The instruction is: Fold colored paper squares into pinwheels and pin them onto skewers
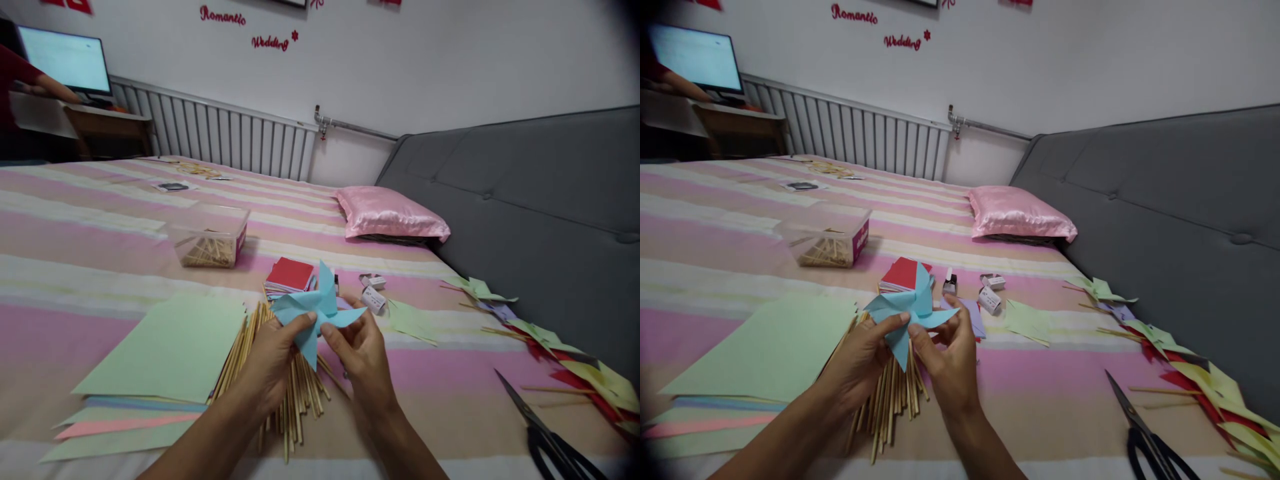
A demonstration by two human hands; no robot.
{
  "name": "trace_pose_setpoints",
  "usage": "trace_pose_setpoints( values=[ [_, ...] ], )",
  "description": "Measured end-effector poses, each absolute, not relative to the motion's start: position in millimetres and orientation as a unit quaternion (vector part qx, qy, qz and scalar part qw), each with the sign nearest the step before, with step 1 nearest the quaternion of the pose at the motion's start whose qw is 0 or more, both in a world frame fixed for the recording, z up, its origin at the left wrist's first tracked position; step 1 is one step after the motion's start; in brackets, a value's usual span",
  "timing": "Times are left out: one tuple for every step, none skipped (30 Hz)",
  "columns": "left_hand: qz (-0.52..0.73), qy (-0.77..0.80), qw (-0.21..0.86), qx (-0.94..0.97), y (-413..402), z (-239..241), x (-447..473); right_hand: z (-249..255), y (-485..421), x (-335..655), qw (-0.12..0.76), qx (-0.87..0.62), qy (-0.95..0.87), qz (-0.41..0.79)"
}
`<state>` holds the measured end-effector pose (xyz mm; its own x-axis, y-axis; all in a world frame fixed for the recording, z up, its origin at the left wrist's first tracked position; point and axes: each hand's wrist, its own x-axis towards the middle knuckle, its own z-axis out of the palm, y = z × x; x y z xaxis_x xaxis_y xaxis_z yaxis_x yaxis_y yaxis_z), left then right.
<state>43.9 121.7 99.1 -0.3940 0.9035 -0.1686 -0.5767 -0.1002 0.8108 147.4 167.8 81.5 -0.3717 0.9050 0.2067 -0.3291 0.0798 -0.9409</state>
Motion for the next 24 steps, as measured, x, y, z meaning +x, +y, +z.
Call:
trace_pose_setpoints(
  values=[
    [0.719, 0.424, 0.518, 0.185, 122, 99, 45, 81, 166, 146, 0.481, -0.26, -0.534, 0.645],
    [0.722, 0.422, 0.519, 0.179, 121, 99, 47, 81, 165, 145, 0.474, -0.261, -0.525, 0.657],
    [0.722, 0.423, 0.519, 0.174, 121, 99, 48, 81, 163, 144, 0.474, -0.268, -0.515, 0.662],
    [0.722, 0.423, 0.52, 0.172, 121, 99, 50, 81, 162, 144, 0.479, -0.279, -0.507, 0.66],
    [0.722, 0.423, 0.519, 0.171, 120, 99, 51, 82, 161, 143, 0.487, -0.293, -0.499, 0.654],
    [0.723, 0.424, 0.518, 0.173, 120, 99, 52, 82, 160, 143, 0.494, -0.306, -0.492, 0.648],
    [0.723, 0.424, 0.516, 0.176, 120, 99, 53, 83, 159, 143, 0.496, -0.318, -0.484, 0.646],
    [0.724, 0.423, 0.514, 0.181, 120, 99, 54, 83, 158, 143, 0.495, -0.33, -0.474, 0.649],
    [0.724, 0.422, 0.513, 0.188, 120, 99, 55, 84, 158, 143, 0.492, -0.341, -0.462, 0.654],
    [0.723, 0.42, 0.512, 0.196, 120, 99, 56, 85, 157, 143, 0.49, -0.349, -0.452, 0.659],
    [0.723, 0.418, 0.511, 0.202, 120, 98, 56, 86, 157, 143, 0.49, -0.353, -0.444, 0.662],
    [0.721, 0.416, 0.512, 0.209, 120, 98, 56, 86, 157, 142, 0.494, -0.353, -0.44, 0.662],
    [0.719, 0.416, 0.514, 0.214, 120, 98, 57, 86, 157, 143, 0.502, -0.349, -0.439, 0.658],
    [0.716, 0.419, 0.515, 0.217, 120, 98, 56, 86, 159, 143, 0.51, -0.342, -0.442, 0.654],
    [0.71, 0.423, 0.518, 0.221, 119, 98, 56, 86, 161, 144, 0.514, -0.333, -0.444, 0.655],
    [0.703, 0.43, 0.519, 0.227, 119, 99, 54, 85, 164, 146, 0.509, -0.324, -0.444, 0.662],
    [0.692, 0.44, 0.521, 0.237, 118, 100, 52, 85, 167, 148, 0.496, -0.316, -0.445, 0.675],
    [0.68, 0.45, 0.522, 0.25, 118, 101, 50, 84, 172, 151, 0.474, -0.308, -0.448, 0.693],
    [0.669, 0.459, 0.522, 0.262, 117, 103, 47, 84, 176, 154, 0.447, -0.302, -0.452, 0.71],
    [0.659, 0.464, 0.523, 0.276, 116, 105, 43, 84, 181, 157, 0.423, -0.299, -0.458, 0.723],
    [0.652, 0.466, 0.524, 0.289, 115, 108, 40, 85, 185, 160, 0.403, -0.299, -0.466, 0.729],
    [0.645, 0.465, 0.526, 0.302, 115, 110, 37, 85, 189, 163, 0.388, -0.301, -0.475, 0.73],
    [0.636, 0.463, 0.531, 0.316, 115, 111, 34, 85, 192, 165, 0.376, -0.302, -0.487, 0.728],
    [0.624, 0.464, 0.536, 0.329, 115, 112, 32, 86, 195, 167, 0.365, -0.301, -0.5, 0.725]
  ],
)
